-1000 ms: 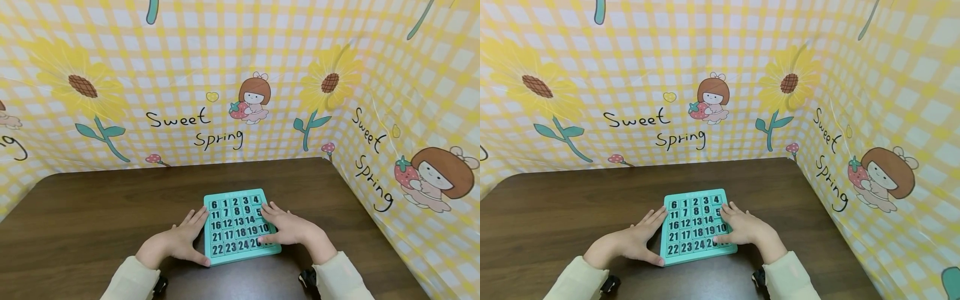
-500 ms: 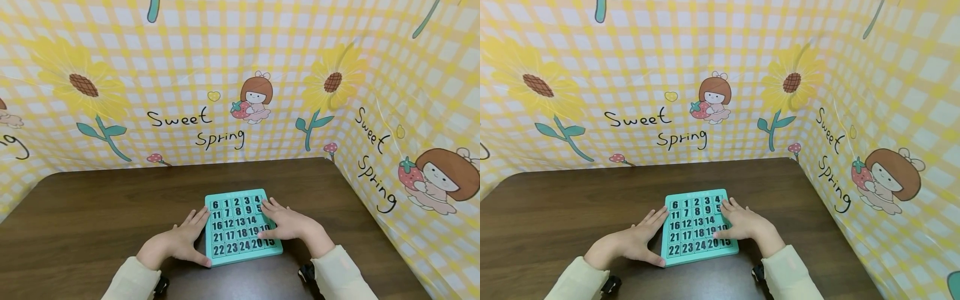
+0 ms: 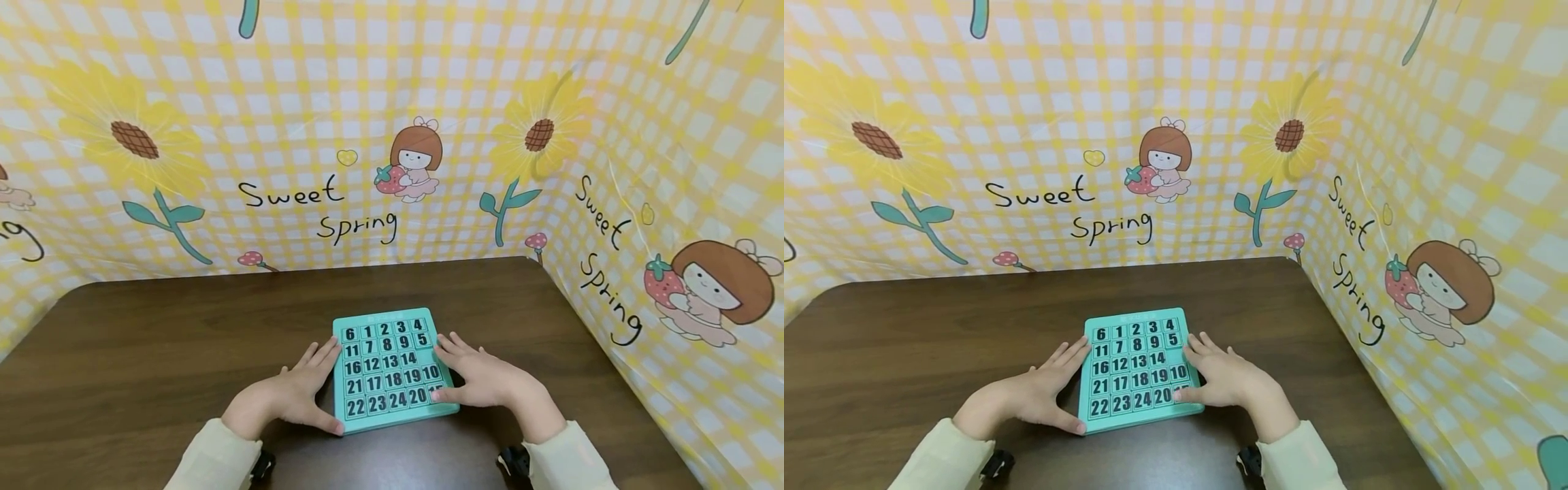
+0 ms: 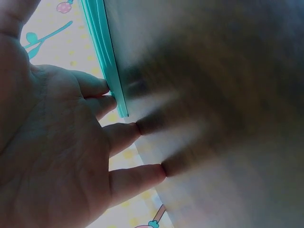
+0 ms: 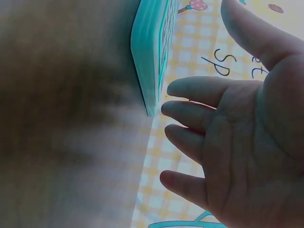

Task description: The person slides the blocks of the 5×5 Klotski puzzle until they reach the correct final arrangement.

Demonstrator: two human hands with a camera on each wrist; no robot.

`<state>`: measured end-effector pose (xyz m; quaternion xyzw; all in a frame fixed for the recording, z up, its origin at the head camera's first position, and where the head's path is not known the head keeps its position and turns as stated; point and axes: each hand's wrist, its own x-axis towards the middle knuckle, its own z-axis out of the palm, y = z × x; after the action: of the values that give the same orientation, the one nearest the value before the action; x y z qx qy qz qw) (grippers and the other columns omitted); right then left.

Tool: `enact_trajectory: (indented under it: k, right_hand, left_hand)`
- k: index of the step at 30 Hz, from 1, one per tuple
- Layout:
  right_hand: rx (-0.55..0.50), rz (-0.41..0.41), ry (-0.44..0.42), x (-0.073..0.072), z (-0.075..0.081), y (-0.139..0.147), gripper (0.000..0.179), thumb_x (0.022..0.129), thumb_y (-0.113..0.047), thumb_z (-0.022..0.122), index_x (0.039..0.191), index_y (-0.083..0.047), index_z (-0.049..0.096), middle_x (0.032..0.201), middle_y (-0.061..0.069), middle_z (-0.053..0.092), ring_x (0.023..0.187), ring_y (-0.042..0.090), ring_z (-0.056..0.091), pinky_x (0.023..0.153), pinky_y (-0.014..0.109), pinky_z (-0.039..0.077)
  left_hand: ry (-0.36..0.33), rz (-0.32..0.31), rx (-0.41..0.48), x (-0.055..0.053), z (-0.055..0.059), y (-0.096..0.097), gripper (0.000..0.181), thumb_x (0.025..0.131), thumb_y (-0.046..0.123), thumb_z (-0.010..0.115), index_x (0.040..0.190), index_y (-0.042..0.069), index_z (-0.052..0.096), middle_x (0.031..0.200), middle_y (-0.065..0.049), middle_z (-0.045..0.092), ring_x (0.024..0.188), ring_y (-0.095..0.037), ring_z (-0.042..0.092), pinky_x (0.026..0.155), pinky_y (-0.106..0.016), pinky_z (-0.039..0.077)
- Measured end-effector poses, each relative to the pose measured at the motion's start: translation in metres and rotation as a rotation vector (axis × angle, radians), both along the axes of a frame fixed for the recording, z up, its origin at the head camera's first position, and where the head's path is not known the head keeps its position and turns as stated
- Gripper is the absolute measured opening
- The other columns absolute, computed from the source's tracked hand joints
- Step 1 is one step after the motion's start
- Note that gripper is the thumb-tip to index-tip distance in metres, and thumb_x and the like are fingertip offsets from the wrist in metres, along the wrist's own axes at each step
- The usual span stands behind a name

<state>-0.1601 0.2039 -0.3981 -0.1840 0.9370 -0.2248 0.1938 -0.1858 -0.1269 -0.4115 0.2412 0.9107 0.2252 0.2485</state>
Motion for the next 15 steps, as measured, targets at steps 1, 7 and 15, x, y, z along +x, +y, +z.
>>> enact_trajectory:
  k: [1, 7, 15]
  right_hand:
    - [-0.001, 0.004, 0.000, 0.003, 0.000, 0.000, 0.086, 0.092, -0.053, 0.064, 0.155, -0.006, 0.032, 0.167, 0.010, 0.016, 0.156, 0.032, 0.005, 0.117, 0.069, 0.012]
    - [-0.011, 0.029, 0.008, 0.018, 0.001, 0.000, 0.084, 0.091, -0.054, 0.065, 0.154, -0.007, 0.035, 0.166, 0.010, 0.020, 0.156, 0.033, 0.008, 0.116, 0.070, 0.014]
    - [0.014, 0.058, 0.019, 0.027, 0.001, 0.000, 0.087, 0.089, -0.056, 0.067, 0.154, -0.006, 0.036, 0.166, 0.011, 0.022, 0.155, 0.034, 0.012, 0.115, 0.069, 0.019]
  left_hand:
    - [-0.001, 0.000, 0.000, 0.000, 0.000, 0.000, 0.133, 0.068, 0.055, 0.086, 0.160, 0.006, 0.004, 0.169, -0.011, -0.004, 0.153, -0.045, -0.003, 0.101, -0.085, 0.009]
    - [-0.004, 0.003, -0.004, 0.000, -0.001, -0.001, 0.133, 0.068, 0.056, 0.086, 0.160, 0.005, 0.005, 0.169, -0.011, -0.004, 0.153, -0.045, -0.002, 0.102, -0.085, 0.010]
    - [-0.004, 0.002, -0.004, -0.001, -0.001, -0.001, 0.132, 0.069, 0.056, 0.086, 0.160, 0.006, 0.005, 0.169, -0.011, -0.003, 0.153, -0.045, -0.002, 0.101, -0.085, 0.010]
